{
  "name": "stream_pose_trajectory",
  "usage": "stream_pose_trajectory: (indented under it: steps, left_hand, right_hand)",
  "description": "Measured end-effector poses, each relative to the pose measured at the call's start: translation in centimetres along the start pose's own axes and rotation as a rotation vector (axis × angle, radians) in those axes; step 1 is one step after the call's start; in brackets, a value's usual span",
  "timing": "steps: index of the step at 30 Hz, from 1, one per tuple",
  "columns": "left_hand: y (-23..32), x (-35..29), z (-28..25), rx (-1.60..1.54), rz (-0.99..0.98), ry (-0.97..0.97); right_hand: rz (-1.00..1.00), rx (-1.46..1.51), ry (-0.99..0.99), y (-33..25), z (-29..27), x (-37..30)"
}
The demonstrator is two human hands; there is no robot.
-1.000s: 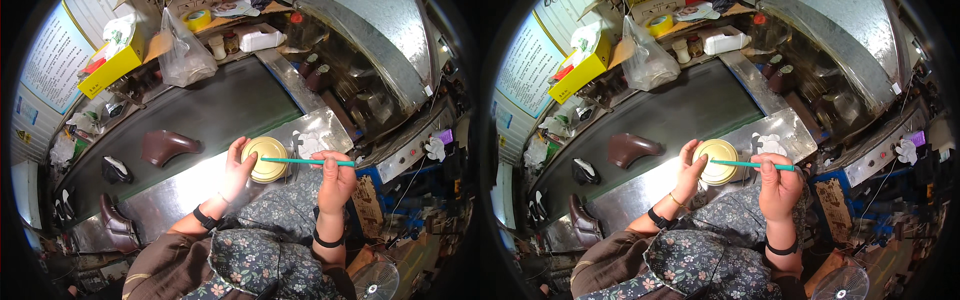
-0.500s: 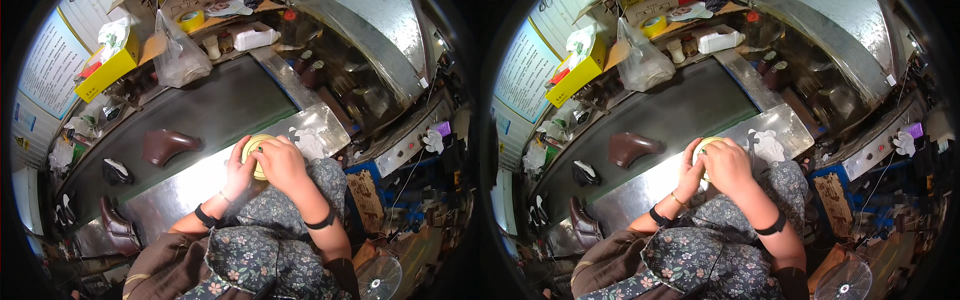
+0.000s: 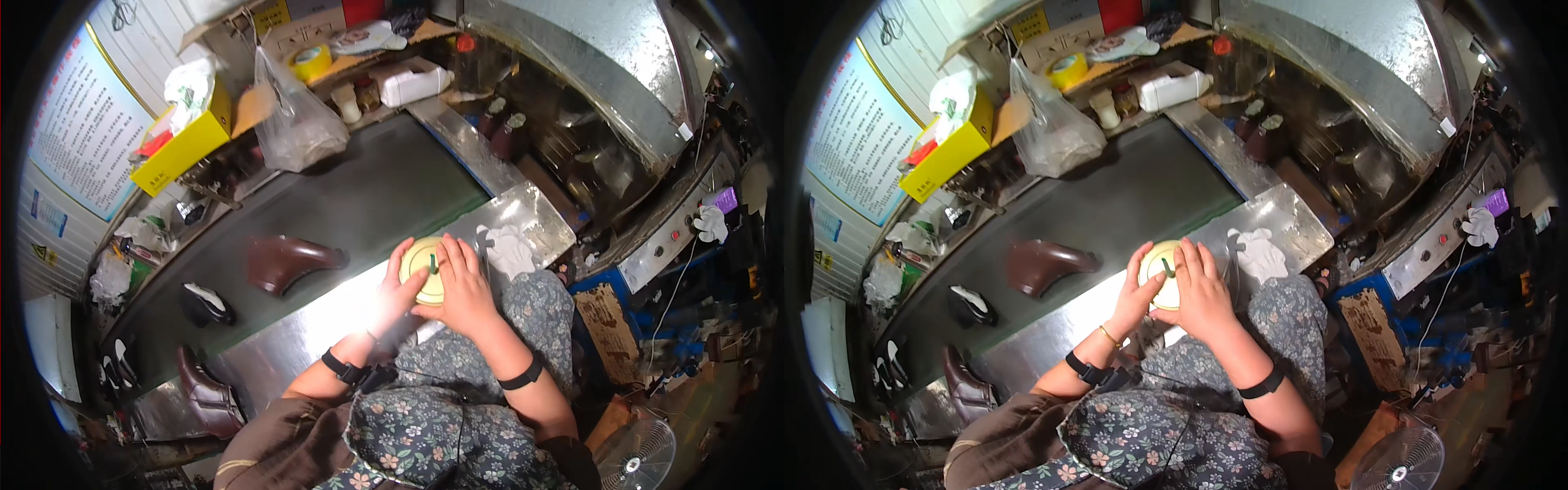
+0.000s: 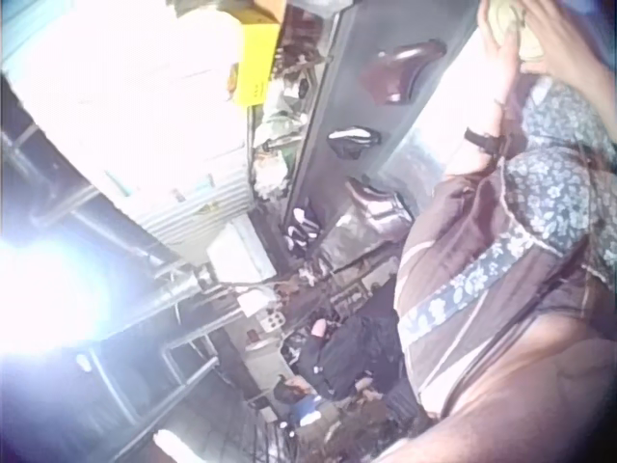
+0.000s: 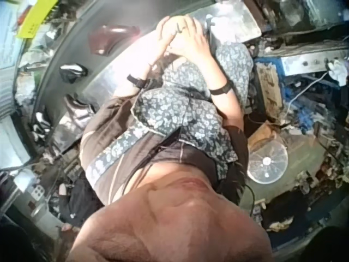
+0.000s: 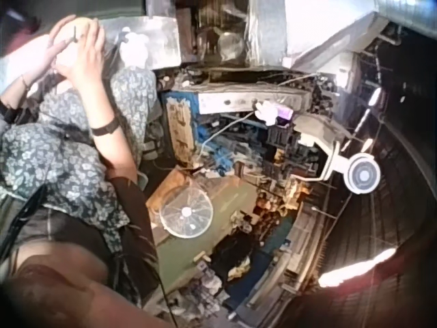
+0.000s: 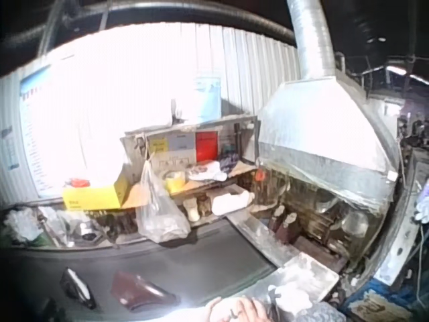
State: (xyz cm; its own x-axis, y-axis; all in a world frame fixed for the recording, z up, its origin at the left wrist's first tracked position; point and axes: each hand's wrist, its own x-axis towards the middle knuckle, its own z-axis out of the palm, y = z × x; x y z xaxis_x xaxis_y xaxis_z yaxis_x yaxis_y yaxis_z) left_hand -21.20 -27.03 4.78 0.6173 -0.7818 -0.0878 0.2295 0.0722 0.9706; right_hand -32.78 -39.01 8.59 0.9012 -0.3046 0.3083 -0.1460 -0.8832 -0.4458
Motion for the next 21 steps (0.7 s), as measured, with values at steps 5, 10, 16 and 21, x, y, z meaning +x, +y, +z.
stream_pose_trajectory:
  steps: [5,10,16,21]
  left_hand:
    - [-2.0,-1.2,-3.9,0.199,0.124,-0.251]
    - [-3.5,-1.0,-4.2,0.191,0.117,-0.186]
    - [-4.4,1.1,-3.7,0.134,-0.035,-0.411]
    - [-3.7,2.0,-1.3,0.419,0.259,-0.233]
  right_hand:
    - [0.001,0.014,0.011,0.0,0.2,-0.7]
    - [0.017,0.066,0.001,-0.5,-0.1,-0.4]
    - [-0.045,0.015,-0.054,0.3,-0.5,-0.4]
    - [-0.046,0.065,-0.081,1.4,-1.0,-0.6]
